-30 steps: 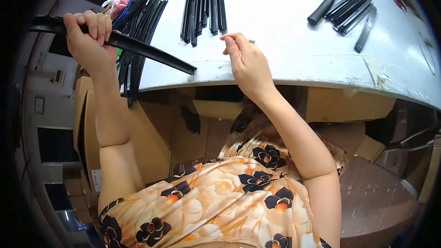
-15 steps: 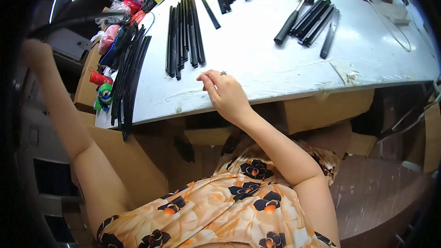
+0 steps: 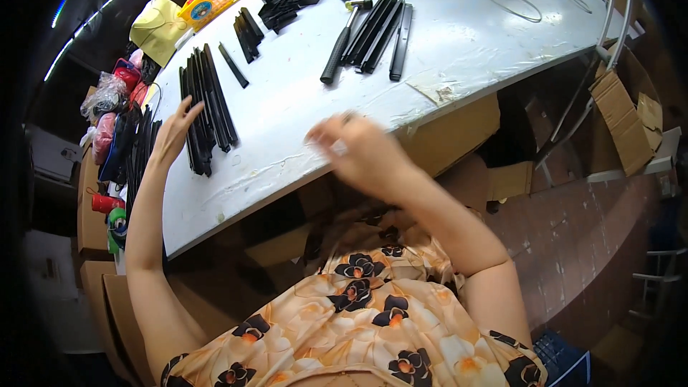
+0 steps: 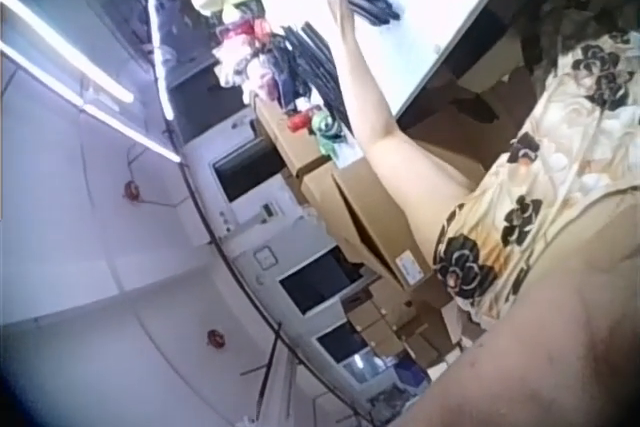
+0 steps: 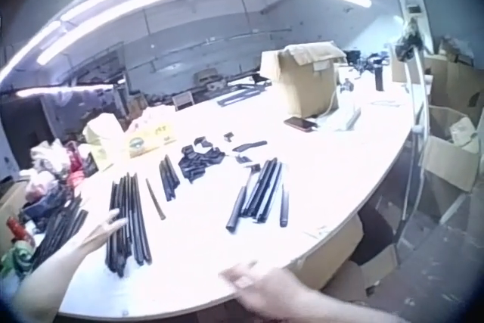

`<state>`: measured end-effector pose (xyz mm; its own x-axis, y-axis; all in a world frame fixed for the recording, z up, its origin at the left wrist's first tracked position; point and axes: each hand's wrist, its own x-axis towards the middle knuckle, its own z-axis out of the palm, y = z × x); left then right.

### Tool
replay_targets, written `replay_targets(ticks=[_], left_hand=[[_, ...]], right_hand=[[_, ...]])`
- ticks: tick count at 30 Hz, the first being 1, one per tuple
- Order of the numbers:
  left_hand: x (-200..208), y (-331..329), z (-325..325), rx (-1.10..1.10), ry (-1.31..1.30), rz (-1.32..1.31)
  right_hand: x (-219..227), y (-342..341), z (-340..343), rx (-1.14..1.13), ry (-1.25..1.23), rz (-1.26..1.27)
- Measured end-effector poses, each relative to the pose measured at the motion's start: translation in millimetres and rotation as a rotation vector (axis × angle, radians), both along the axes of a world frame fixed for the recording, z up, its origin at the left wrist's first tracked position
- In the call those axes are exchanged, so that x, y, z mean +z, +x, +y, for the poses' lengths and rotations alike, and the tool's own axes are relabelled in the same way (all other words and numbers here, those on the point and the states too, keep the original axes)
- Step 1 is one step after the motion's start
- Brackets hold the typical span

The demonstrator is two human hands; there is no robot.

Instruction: The person assembles black plastic parts together by hand on a workbench.

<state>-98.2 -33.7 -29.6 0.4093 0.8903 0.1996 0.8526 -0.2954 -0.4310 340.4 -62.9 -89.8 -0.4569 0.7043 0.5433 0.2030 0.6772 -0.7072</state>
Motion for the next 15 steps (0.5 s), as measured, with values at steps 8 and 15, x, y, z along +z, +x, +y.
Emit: replay_targets(ticks=[8, 15], left_hand=[[-3, 106, 98, 0.438, 0.32, -0.517], [-55, 87, 140, 0.861, -0.003, -0.65]], right_hand=[[-8, 46, 134, -0.8, -0.022, -0.408], [8, 50, 138, -0.833, -0.322, -0.56]])
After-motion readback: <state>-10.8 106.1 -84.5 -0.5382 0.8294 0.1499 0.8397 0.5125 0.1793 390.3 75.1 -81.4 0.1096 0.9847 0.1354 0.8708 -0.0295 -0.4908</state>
